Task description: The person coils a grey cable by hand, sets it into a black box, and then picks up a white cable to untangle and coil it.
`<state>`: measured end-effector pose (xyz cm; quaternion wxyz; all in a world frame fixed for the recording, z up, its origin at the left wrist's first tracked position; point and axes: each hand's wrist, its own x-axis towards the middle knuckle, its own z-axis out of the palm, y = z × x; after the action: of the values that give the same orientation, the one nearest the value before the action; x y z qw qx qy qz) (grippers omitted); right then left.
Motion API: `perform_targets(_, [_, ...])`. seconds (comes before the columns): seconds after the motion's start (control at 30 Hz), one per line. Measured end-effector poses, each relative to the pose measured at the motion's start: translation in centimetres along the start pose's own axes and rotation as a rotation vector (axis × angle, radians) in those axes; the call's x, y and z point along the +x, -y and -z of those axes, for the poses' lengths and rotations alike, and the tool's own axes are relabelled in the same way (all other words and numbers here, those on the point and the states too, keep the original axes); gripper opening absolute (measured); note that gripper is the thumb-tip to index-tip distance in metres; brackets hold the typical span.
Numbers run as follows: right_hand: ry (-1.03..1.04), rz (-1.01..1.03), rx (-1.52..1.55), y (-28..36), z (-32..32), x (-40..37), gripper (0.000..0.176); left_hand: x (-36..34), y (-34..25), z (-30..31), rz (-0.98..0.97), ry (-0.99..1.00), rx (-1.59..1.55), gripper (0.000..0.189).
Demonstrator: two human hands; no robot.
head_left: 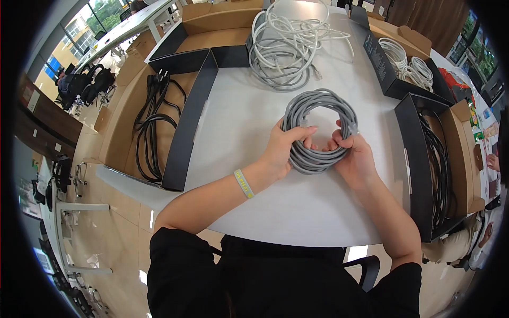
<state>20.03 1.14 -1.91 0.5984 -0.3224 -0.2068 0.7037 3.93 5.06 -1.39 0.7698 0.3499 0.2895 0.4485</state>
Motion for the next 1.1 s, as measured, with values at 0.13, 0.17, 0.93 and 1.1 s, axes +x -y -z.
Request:
perform_targets(0.13, [0.040, -0.002, 0.008, -0.2, -0.6, -0.6, 0.042, 0.1, 0.3, 0.5, 0.074, -0.028, -0.257, 0.018])
perform_targets(0.17, [0.041, -0.003, 0.008, -0.2, -0.7, -0.6, 0.042, 0.1, 0.4, 0.7, 0.085, 0.005, -0.277, 0.017])
perform_targets(0.93, [-0.001, 0.096, 0.023, 1.6, 1.9, 1.2, 0.024, 1.6, 0.6, 1.6, -0.056, 0.129, 0.041, 0.051])
perform_targets(1.1, [-0.002, 0.091, -0.115, 1.6, 0.6, 0.5, 0.022, 1.8, 0.8, 2.2, -0.071, 0.074, 0.214, 0.052])
